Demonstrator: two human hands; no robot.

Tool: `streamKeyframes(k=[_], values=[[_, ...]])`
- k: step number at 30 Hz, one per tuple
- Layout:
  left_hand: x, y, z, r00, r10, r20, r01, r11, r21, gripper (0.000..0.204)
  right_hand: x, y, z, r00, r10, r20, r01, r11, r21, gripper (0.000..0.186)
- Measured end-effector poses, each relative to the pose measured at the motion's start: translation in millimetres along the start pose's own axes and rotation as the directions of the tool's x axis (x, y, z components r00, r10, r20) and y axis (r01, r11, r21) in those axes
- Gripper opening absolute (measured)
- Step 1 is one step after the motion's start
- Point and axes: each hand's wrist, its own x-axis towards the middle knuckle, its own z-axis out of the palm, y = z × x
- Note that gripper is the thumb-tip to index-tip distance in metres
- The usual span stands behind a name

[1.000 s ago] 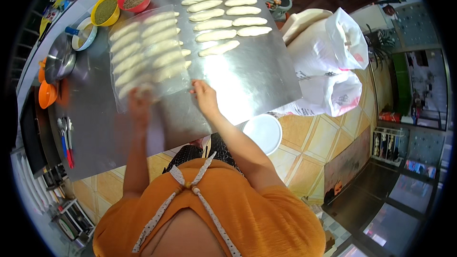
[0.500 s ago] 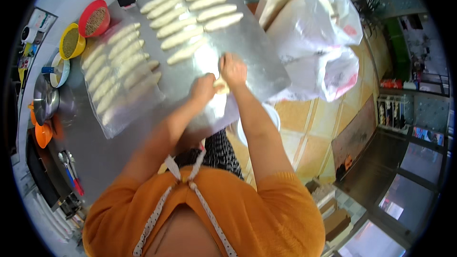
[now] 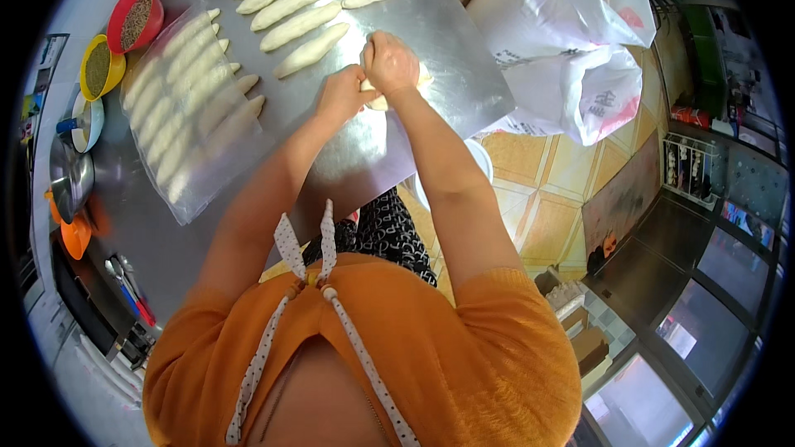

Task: The person rolls small dough balls into elongated shapes on a stainless steel table. They then brush a liquid onto the dough, sprinkle a green topping, and roll the dough into a spiral shape.

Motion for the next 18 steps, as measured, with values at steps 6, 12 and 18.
streamKeyframes(k=[6, 12, 18], values=[[-77.4, -27.8, 22.6, 0.837, 0.518, -0.179, -0.472, 0.847, 0.245, 0.013, -92.4, -30.7, -30.2, 0.998, 0.052, -0.040, -0.053, 0.999, -0.008, 0.013], [-5.1, 6.7, 0.8, 0.768, 0.530, -0.361, -0.415, 0.840, 0.349, 0.022, 18.8, 14.7, -4.9, 0.998, 0.044, -0.043, -0.052, 0.973, -0.225, 0.016], [-35.1, 0.6, 49.8, 0.804, 0.590, -0.077, -0.535, 0.773, 0.342, 0.047, -103.4, 12.3, -53.2, 0.974, 0.184, 0.131, -0.155, 0.968, -0.199, 0.052]])
